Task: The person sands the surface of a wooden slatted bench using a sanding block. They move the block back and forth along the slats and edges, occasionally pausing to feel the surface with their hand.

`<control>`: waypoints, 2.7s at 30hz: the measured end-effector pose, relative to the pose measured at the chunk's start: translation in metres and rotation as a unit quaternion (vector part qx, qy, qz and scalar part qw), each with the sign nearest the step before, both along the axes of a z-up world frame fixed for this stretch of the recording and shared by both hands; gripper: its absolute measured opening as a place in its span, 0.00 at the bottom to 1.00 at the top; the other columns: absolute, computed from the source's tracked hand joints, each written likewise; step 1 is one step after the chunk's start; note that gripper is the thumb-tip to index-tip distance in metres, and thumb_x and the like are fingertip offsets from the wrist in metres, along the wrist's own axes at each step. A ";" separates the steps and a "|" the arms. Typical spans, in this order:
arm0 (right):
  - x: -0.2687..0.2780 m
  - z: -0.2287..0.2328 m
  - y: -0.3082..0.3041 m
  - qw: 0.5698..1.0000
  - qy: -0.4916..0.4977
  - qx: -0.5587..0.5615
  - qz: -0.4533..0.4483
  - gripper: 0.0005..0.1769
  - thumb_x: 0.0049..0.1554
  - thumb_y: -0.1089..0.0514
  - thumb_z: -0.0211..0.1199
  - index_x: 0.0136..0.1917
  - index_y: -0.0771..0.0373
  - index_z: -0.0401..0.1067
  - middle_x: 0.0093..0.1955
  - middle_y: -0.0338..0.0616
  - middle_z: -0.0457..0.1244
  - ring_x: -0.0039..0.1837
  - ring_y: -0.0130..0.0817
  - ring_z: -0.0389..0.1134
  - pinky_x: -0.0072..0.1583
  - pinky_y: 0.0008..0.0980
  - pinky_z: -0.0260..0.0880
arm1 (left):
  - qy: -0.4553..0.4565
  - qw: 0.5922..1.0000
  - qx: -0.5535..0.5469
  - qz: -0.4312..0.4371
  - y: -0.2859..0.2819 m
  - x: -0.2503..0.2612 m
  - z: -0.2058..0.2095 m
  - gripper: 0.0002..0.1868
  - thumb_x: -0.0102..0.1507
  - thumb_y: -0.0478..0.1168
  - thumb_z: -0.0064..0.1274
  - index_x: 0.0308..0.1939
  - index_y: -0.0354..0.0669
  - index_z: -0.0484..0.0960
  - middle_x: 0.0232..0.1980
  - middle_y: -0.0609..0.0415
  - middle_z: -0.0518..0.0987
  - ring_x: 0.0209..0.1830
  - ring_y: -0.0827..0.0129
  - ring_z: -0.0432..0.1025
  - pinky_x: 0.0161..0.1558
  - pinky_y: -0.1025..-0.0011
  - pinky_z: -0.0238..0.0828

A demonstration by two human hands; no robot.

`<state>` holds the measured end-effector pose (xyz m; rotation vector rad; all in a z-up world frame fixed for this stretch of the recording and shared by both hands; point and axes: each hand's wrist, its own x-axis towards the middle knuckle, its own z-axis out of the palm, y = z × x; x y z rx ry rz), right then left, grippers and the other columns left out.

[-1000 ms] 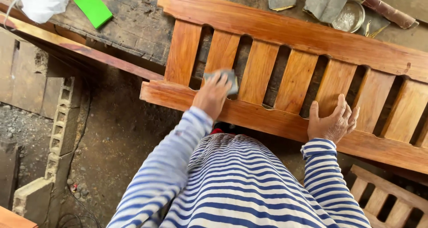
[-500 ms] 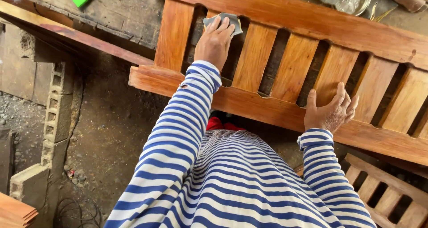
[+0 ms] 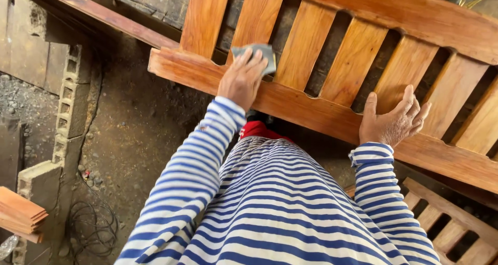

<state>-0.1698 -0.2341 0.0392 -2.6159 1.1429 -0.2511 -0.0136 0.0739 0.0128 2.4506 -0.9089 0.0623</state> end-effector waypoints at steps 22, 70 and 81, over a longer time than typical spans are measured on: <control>0.005 -0.003 0.012 0.997 -0.048 -0.054 0.024 0.33 0.58 0.52 0.72 0.71 0.63 0.65 0.73 0.62 0.54 0.74 0.61 0.49 0.66 0.67 0.48 | 0.016 0.996 0.006 -0.089 -0.001 0.001 -0.001 0.17 0.71 0.34 0.47 0.64 0.37 0.77 0.68 0.43 0.75 0.73 0.46 0.63 0.70 0.47 0.63; 0.098 0.011 0.136 1.000 -0.024 -0.010 -0.006 0.29 0.67 0.58 0.64 0.77 0.66 0.61 0.80 0.63 0.47 0.78 0.64 0.43 0.70 0.72 0.48 | 0.007 0.973 0.019 -0.231 0.125 0.139 0.011 0.18 0.67 0.28 0.46 0.61 0.35 0.75 0.65 0.38 0.75 0.68 0.41 0.67 0.66 0.44 0.68; 0.093 0.006 0.134 0.999 -0.025 -0.016 -0.014 0.28 0.67 0.60 0.63 0.77 0.67 0.63 0.79 0.63 0.48 0.78 0.63 0.44 0.69 0.71 0.49 | -0.038 0.974 0.000 -0.224 0.088 0.160 0.019 0.14 0.66 0.25 0.41 0.56 0.31 0.73 0.61 0.37 0.71 0.65 0.42 0.63 0.63 0.50 0.65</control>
